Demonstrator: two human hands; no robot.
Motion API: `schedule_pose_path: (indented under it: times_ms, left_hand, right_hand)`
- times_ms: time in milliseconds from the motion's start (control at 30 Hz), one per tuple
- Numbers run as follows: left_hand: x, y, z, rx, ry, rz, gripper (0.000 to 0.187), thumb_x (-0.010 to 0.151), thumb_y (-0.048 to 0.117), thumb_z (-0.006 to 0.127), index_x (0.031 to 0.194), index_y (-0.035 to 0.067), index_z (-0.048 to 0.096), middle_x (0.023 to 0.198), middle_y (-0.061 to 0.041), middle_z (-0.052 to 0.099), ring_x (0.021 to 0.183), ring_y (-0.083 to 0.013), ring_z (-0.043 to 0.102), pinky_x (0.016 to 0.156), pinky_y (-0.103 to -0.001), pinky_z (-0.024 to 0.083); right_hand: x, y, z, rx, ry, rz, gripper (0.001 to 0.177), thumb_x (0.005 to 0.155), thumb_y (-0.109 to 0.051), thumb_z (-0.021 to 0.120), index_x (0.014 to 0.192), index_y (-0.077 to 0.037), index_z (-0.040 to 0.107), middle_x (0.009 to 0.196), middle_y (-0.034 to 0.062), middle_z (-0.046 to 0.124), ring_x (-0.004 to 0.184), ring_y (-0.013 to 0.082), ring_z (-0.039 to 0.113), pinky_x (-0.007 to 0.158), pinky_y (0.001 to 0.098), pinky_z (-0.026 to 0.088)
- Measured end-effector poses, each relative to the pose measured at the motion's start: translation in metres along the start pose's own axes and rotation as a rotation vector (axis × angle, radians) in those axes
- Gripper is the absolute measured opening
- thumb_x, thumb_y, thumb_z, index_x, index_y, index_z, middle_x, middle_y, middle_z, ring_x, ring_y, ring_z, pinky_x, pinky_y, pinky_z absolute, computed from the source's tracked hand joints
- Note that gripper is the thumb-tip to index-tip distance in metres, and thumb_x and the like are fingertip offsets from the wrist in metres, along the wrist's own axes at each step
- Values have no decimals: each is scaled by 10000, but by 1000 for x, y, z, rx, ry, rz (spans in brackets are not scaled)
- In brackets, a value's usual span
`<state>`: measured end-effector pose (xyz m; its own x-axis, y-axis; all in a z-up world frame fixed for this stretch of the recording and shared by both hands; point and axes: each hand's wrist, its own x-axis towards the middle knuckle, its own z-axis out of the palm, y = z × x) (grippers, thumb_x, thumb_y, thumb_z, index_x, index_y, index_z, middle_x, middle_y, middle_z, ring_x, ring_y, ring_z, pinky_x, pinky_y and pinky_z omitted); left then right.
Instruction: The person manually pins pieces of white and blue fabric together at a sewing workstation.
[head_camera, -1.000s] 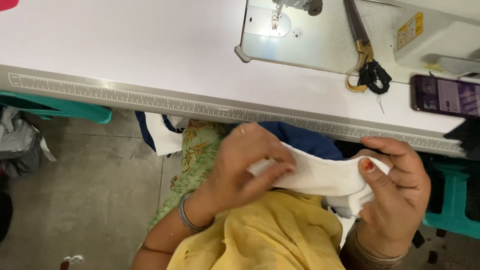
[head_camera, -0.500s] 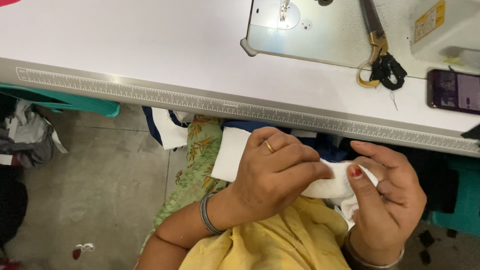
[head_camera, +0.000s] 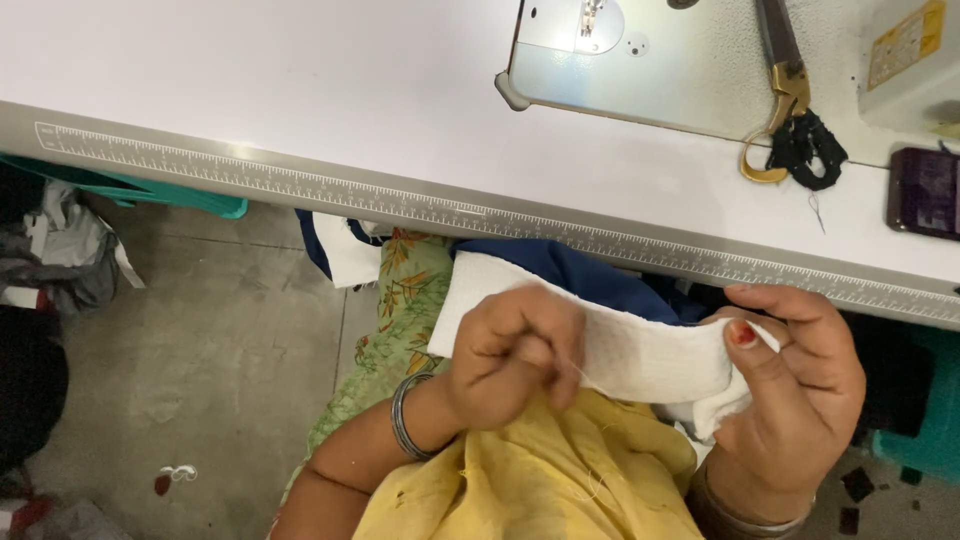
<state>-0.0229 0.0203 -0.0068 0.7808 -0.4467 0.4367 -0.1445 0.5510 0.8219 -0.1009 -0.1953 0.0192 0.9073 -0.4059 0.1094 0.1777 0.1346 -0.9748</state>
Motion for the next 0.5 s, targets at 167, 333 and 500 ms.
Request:
schedule_pose_path:
  times_ms: [167, 333, 500]
  left_hand:
    - [20, 9, -1, 352, -146, 117, 197, 888, 168, 801, 814, 103, 630, 746, -5, 586, 610, -157, 567, 575, -288, 393]
    - [31, 11, 16, 915, -77, 359, 207, 958, 131, 809, 1152, 93, 750, 1064, -13, 704, 892, -171, 675, 746, -291, 540]
    - [35, 11, 18, 1036, -60, 404, 188, 970, 100, 820, 1137, 85, 737, 1040, 0, 694, 942, -177, 677, 767, -306, 535]
  right_hand:
    - [10, 7, -14, 61, -37, 41, 123, 1082, 75, 576, 1186, 137, 552, 995, 251, 671, 879, 211, 670, 832, 261, 533]
    - [11, 10, -14, 123, -38, 71, 137, 1050, 106, 548, 1181, 145, 542, 1007, 239, 667, 888, 206, 661, 840, 259, 530]
    - [11, -2, 10, -49, 29, -3, 166, 1051, 60, 592, 1197, 138, 588, 1035, 211, 689, 894, 190, 680, 849, 245, 539]
